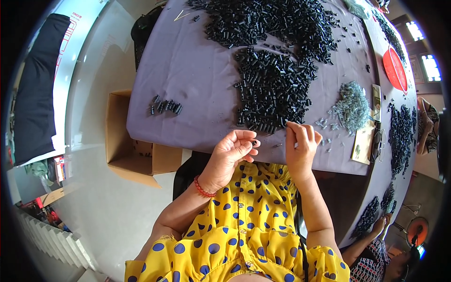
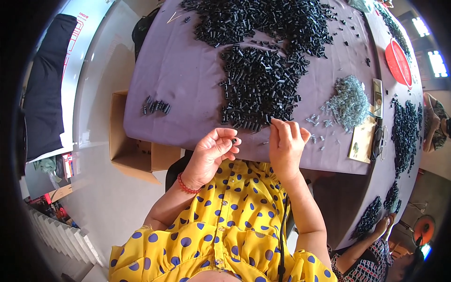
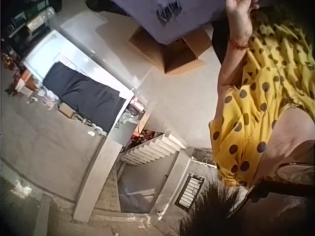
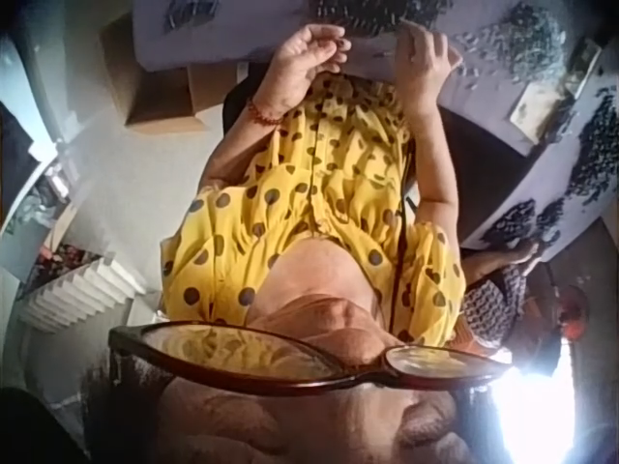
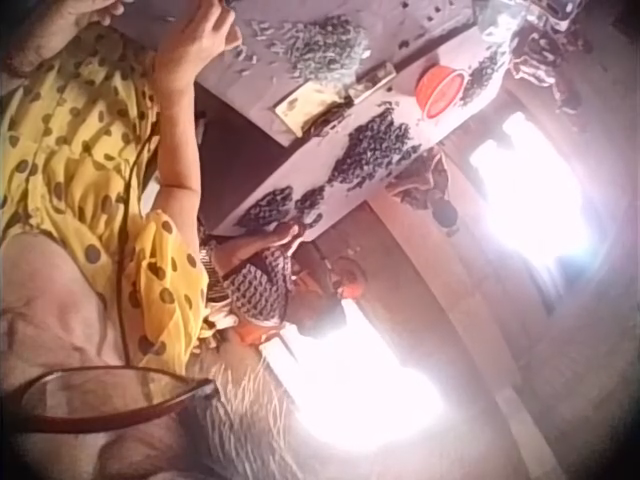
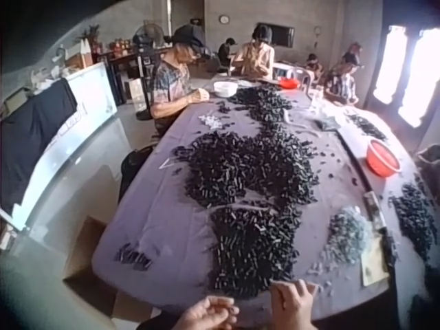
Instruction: Assemble small black plastic components by joining them together at a workshop table.
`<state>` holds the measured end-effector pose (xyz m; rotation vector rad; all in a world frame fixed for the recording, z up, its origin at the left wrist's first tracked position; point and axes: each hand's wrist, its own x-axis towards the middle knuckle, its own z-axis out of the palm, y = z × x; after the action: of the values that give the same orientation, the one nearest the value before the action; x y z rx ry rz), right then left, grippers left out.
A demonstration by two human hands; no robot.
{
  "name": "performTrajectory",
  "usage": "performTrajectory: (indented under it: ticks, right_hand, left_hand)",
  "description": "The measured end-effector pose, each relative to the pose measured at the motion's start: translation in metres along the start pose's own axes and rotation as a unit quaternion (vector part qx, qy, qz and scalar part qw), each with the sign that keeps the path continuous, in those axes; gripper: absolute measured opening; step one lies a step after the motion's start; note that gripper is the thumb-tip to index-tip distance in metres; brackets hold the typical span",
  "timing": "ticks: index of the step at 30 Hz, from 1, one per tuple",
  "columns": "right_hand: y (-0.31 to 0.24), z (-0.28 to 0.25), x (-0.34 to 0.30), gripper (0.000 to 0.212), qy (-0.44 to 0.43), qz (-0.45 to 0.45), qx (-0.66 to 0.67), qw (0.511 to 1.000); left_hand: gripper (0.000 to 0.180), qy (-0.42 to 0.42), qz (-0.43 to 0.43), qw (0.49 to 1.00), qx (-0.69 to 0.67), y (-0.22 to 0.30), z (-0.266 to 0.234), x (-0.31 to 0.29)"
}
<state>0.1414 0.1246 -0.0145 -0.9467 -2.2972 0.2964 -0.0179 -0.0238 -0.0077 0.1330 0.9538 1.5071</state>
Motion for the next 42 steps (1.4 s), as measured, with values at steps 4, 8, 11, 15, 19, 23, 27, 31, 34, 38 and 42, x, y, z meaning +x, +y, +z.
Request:
performTrajectory:
  ticks: [4,8,11,15,19,23,27,31,34,38,42]
  right_hand:
    - [0.011,-0.006,0.000,0.022,0.000,0.010,-0.002,1.000]
    - [0.011,-0.011,-0.008,0.041,-0.073,-0.103,-0.102,0.987]
    - [0.005,-0.019,-0.010,0.040,-0.117,-0.109,-0.115,0.980]
    - [0.009,-0.015,-0.011,0.022,-0.047,0.023,0.014,0.999]
    - [0.008,-0.010,-0.012,0.015,-0.057,0.082,0.045,0.994]
    - [0.001,-0.005,-0.010,0.015,-0.063,0.046,-0.005,0.997]
    - [0.001,0.001,-0.008,0.016,-0.071,0.027,-0.044,0.996]
    - [-0.002,-0.003,-0.005,0.017,-0.086,0.019,-0.032,0.996]
    - [-0.010,-0.019,0.000,0.018,-0.104,0.049,0.100,0.988]
    - [-0.015,-0.025,-0.008,0.021,-0.126,0.215,0.391,0.886]
    - [-0.019,-0.030,-0.005,0.014,-0.146,0.273,0.536,0.785]
  left_hand:
    - [0.022,-0.001,0.001,1.000,0.008,-0.001,0.000,0.001]
    - [0.021,0.001,-0.008,1.000,0.009,-0.002,0.002,0.002]
    - [0.021,-0.001,0.000,1.000,0.016,-0.003,0.000,0.002]
    - [0.021,-0.001,0.003,1.000,0.015,-0.003,-0.002,0.002]
    - [0.021,-0.004,0.002,1.000,0.015,-0.003,0.000,0.002]
    - [0.021,-0.005,0.000,1.000,0.015,-0.003,0.001,0.003]
    - [0.021,-0.003,0.001,1.000,0.017,-0.002,0.002,0.002]
    - [0.021,-0.007,-0.001,1.000,0.017,-0.002,0.002,0.001]
    - [0.021,-0.003,-0.009,1.000,0.017,0.004,0.010,0.000]
    - [0.023,-0.019,-0.021,1.000,0.009,0.006,0.018,0.001]
    - [0.024,-0.034,-0.026,0.999,0.005,0.009,0.024,0.000]
